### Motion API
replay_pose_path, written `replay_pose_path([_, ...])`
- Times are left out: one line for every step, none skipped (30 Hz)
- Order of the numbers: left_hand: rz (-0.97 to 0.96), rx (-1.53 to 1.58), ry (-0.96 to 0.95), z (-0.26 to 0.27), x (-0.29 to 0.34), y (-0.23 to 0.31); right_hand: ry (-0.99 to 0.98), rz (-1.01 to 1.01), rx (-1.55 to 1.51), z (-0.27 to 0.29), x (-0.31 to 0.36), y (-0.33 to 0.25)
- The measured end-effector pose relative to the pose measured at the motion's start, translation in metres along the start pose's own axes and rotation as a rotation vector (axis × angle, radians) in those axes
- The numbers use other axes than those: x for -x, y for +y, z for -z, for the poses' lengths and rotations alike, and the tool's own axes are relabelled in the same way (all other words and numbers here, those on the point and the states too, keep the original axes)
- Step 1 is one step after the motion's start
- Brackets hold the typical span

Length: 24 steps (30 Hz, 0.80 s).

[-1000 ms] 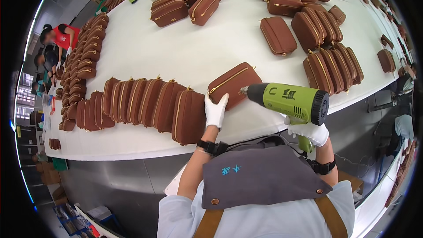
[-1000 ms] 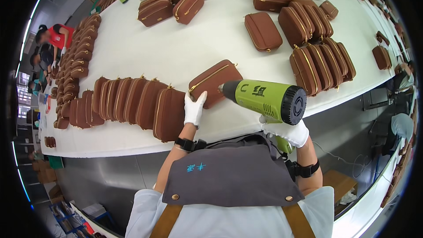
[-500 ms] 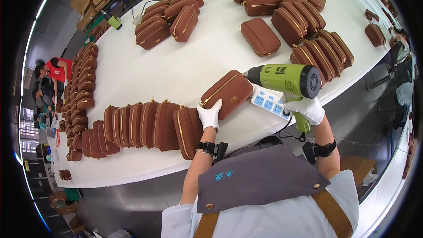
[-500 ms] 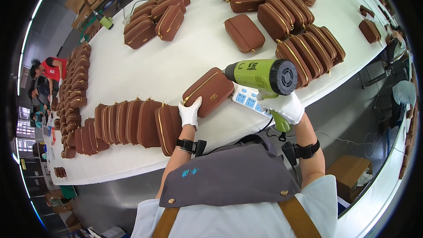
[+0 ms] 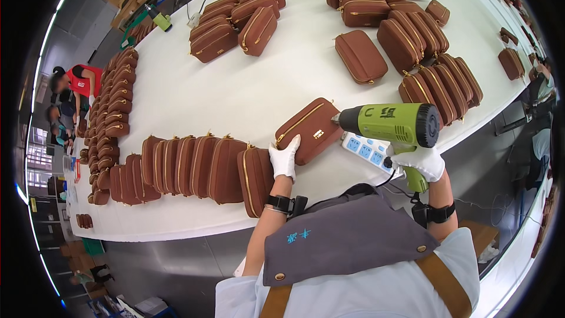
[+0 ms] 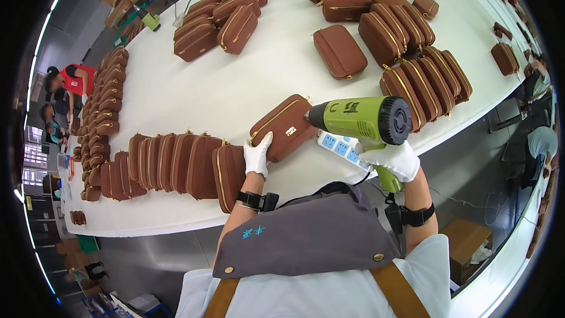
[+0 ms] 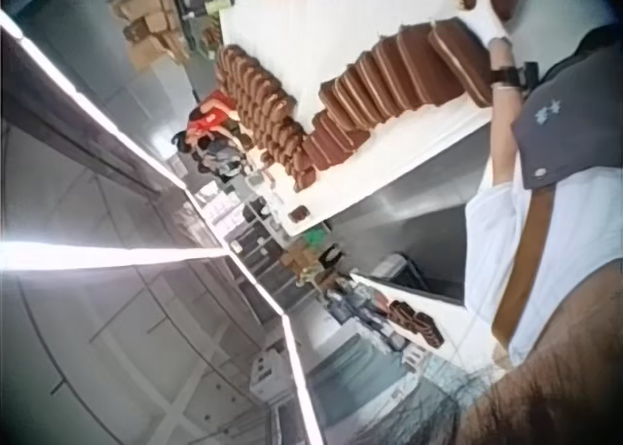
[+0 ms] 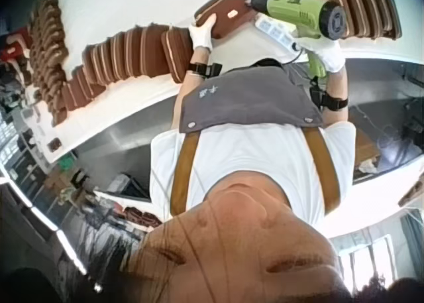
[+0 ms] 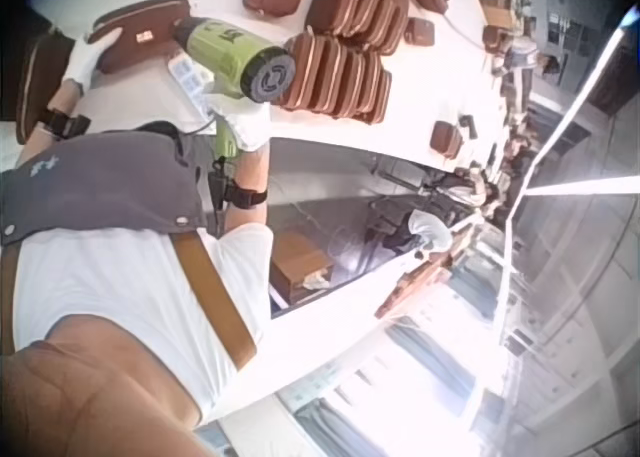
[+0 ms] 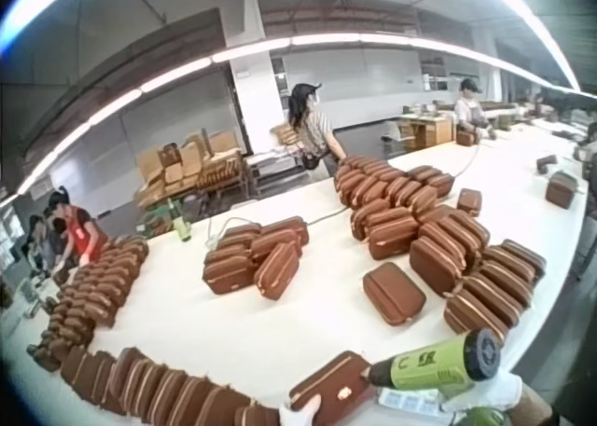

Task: The person uses a green heat gun to apply heat to the surface of small brown pouches arranged on a white table. They hold each pouch with a gloved left hand while directing the heat gun with their right hand, moving the tool along the edges and surfaces of the items.

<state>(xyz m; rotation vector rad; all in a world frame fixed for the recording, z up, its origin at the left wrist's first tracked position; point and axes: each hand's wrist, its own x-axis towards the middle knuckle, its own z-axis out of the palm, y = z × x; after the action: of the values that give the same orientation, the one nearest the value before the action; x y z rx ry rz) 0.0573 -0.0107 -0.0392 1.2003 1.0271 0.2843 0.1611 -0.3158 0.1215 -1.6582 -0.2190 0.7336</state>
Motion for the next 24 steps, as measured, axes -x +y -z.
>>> replay_pose_path([0.084, 0.069, -0.055, -0.001, 0.003, 0.006, 0.032, -0.003, -0.005, 0.002, 0.002, 0.001])
replay_pose_path([0.168, 0.136, -0.111, -0.002, 0.008, 0.017, 0.064, -0.006, -0.011, 0.004, 0.003, 0.003])
replay_pose_path([0.252, 0.203, -0.167, -0.003, 0.011, 0.022, 0.097, -0.010, -0.018, 0.005, 0.005, 0.004])
replay_pose_path([0.284, 0.264, -0.160, -0.001, 0.006, 0.019, 0.101, -0.013, -0.025, 0.005, 0.005, 0.001])
replay_pose_path([0.316, 0.325, -0.155, 0.000, 0.001, 0.015, 0.104, -0.016, -0.033, 0.005, 0.007, -0.005])
replay_pose_path([0.348, 0.385, -0.149, 0.001, -0.003, 0.012, 0.108, -0.018, -0.041, 0.006, 0.009, -0.010])
replay_pose_path([0.383, 0.374, -0.147, -0.003, 0.003, 0.022, 0.121, 0.005, -0.073, 0.005, 0.013, -0.011])
replay_pose_path([0.413, 0.392, -0.165, -0.002, 0.001, 0.023, 0.087, -0.029, -0.097, 0.004, 0.017, -0.017])
replay_pose_path([0.444, 0.410, -0.184, 0.001, -0.003, 0.025, 0.073, -0.021, -0.114, 0.005, 0.018, -0.018])
replay_pose_path([0.476, 0.427, -0.203, 0.005, -0.005, 0.027, 0.061, -0.014, -0.132, 0.005, 0.021, -0.019])
replay_pose_path([0.505, 0.461, -0.210, 0.006, -0.007, 0.028, 0.072, -0.034, -0.146, 0.005, 0.022, -0.020])
replay_pose_path([0.510, 0.470, -0.204, 0.006, -0.008, 0.027, 0.087, -0.030, -0.149, 0.004, 0.021, -0.017])
replay_pose_path([0.511, 0.478, -0.200, 0.006, -0.010, 0.028, 0.103, -0.022, -0.152, 0.002, 0.017, -0.015])
replay_pose_path([0.512, 0.487, -0.197, 0.006, -0.011, 0.028, 0.119, -0.013, -0.155, 0.001, 0.014, -0.012])
replay_pose_path([0.505, 0.495, -0.210, 0.006, -0.012, 0.028, 0.101, -0.017, -0.144, 0.000, 0.015, -0.010])
replay_pose_path([0.497, 0.504, -0.222, 0.005, -0.011, 0.028, 0.052, -0.048, -0.133, 0.000, 0.015, -0.010])
replay_pose_path([0.489, 0.512, -0.235, 0.005, -0.011, 0.028, 0.002, -0.080, -0.122, 0.000, 0.015, -0.010])
replay_pose_path([0.521, 0.550, -0.246, 0.006, -0.012, 0.029, -0.047, -0.112, -0.111, 0.000, 0.017, -0.009])
replay_pose_path([0.556, 0.587, -0.258, 0.006, -0.010, 0.034, -0.075, -0.093, -0.139, -0.001, 0.017, -0.002])
replay_pose_path([0.591, 0.624, -0.270, 0.006, -0.008, 0.038, -0.047, -0.066, -0.083, 0.000, 0.017, 0.001])
replay_pose_path([0.607, 0.630, -0.257, 0.007, -0.007, 0.039, -0.019, -0.039, -0.027, -0.002, 0.017, 0.001])
replay_pose_path([0.619, 0.637, -0.245, 0.007, -0.007, 0.041, 0.007, -0.009, 0.029, -0.005, 0.015, 0.000])
replay_pose_path([0.631, 0.643, -0.232, 0.008, -0.007, 0.043, 0.083, 0.022, -0.051, -0.011, 0.015, -0.006])
replay_pose_path([0.622, 0.637, -0.241, 0.010, -0.006, 0.043, 0.084, 0.014, -0.072, -0.010, 0.013, -0.006])
